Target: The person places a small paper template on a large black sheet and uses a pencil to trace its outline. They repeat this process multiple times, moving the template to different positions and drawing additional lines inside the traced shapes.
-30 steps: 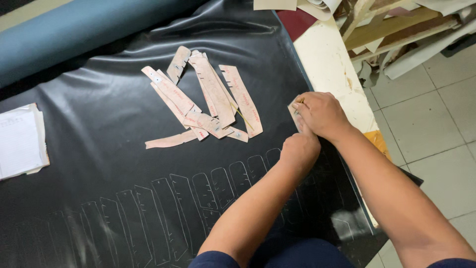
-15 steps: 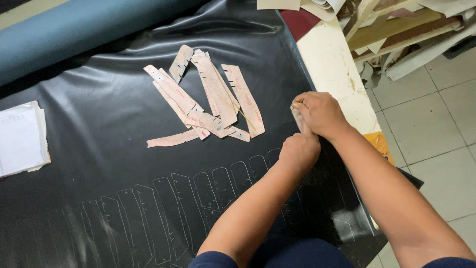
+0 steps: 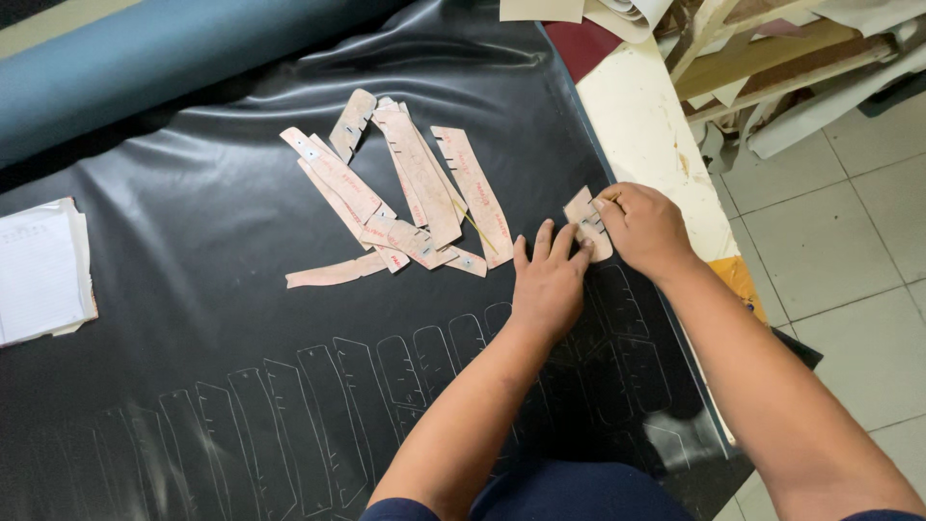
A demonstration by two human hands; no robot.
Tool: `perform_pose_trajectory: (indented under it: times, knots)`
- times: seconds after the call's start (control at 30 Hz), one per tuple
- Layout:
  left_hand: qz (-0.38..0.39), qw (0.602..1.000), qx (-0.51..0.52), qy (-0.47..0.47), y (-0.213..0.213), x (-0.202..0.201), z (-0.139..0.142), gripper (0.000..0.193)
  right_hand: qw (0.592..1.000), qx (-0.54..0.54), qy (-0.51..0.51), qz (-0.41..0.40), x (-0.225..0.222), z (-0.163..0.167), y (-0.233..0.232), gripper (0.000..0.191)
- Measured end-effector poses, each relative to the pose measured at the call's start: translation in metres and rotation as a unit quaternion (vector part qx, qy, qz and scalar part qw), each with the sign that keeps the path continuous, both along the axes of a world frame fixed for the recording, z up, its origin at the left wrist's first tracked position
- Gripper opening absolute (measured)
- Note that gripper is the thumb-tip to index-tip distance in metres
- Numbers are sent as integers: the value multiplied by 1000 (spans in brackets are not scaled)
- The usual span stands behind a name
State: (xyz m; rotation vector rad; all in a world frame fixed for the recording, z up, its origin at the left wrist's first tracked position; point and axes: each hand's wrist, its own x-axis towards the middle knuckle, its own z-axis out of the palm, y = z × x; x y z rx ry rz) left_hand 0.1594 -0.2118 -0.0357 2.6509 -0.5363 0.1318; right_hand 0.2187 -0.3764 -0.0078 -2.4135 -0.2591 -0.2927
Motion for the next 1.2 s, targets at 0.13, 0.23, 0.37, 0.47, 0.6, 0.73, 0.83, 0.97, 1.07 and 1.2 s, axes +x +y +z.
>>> perform_pose_trajectory:
  times: [0.13, 0.23, 0.37, 0.47, 0.6, 0.73, 0.83, 0.97, 1.07, 1.2]
  knots:
    - [-5, 1000, 0, 11, 0, 2, -3, 47, 999, -32, -34, 10, -5, -5, 1, 17]
    - [-6, 1000, 9, 9, 0, 2, -5, 48, 999, 12, -8, 37, -10, -13, 1, 16]
    - [-19, 999, 35, 25, 5, 3, -6, 52, 999, 26, -15, -30, -9, -19, -4, 17]
    - [-36, 998, 44, 0, 16, 6, -7, 50, 994, -16, 77, -78, -13, -22, -2, 24]
    - [4, 1000, 29, -3, 35, 5, -9, 61, 969, -132, 167, -123, -28, -29, 14, 60]
    - [74, 993, 58, -75, 61, -1, -12, 56, 971, -75, 161, -160, -34, -29, 19, 68]
    - [116, 981, 102, -120, 71, -3, -16, 53, 967, -82, 171, -170, -27, -22, 18, 63]
    - [112, 980, 91, -139, 68, -4, -20, 47, 970, 7, 218, -108, -35, -17, 31, 55]
    - [60, 993, -5, -106, 58, -7, -20, 46, 980, 20, 180, -78, -45, -21, 34, 40]
    - [56, 996, -44, -45, 41, -5, -13, 55, 991, -21, 97, -85, -46, -33, 20, 33]
